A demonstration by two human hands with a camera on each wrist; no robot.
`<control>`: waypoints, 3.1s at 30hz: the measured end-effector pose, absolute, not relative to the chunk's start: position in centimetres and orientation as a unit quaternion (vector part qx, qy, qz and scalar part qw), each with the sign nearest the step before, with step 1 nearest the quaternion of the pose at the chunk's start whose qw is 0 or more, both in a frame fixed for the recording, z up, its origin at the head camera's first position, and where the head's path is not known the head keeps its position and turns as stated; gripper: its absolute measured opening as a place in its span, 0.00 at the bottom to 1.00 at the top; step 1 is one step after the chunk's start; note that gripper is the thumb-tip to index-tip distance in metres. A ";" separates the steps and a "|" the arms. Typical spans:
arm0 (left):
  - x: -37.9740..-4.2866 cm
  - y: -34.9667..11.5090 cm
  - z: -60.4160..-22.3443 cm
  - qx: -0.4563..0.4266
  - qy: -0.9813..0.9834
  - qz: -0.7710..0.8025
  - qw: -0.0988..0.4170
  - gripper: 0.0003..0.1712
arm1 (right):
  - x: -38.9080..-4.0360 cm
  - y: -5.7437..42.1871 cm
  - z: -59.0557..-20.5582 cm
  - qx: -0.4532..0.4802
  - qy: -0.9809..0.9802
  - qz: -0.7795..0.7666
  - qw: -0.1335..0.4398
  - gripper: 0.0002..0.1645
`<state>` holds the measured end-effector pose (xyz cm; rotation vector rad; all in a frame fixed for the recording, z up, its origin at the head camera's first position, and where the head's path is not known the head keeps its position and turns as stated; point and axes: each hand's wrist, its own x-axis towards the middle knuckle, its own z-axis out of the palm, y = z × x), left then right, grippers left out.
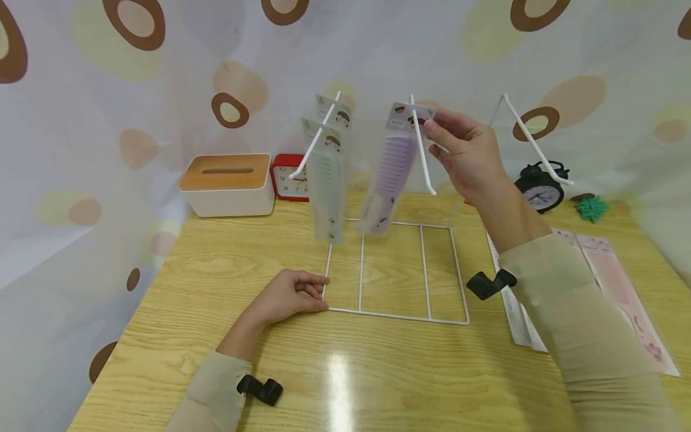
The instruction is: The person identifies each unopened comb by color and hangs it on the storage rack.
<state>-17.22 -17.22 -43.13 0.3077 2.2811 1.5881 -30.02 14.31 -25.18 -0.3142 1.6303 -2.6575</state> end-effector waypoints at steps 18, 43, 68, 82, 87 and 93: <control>-17.1 -17.2 -43.3 0.106 0.803 0.559 0.174 0.28 | -29.1 20.8 -28.7 -0.143 0.802 -0.580 0.012 0.30; -17.3 -17.4 -43.6 0.111 0.804 0.559 0.169 0.28 | -30.7 34.2 -39.9 -0.078 0.913 -0.393 0.078 0.37; -17.1 -17.3 -43.3 0.116 0.801 0.561 0.173 0.28 | -30.4 35.4 -41.3 -0.068 0.955 -0.286 0.045 0.33; -17.1 -17.2 -43.4 0.114 0.801 0.563 0.171 0.28 | -27.3 35.0 -37.2 0.016 0.785 -0.619 0.028 0.29; -17.2 -17.2 -43.4 0.115 0.802 0.561 0.172 0.29 | -24.8 33.2 -35.3 -0.006 0.594 -0.803 0.039 0.10; -17.2 -17.4 -43.4 0.114 0.804 0.558 0.171 0.28 | -22.2 29.5 -33.7 -0.145 0.509 -0.846 0.061 0.16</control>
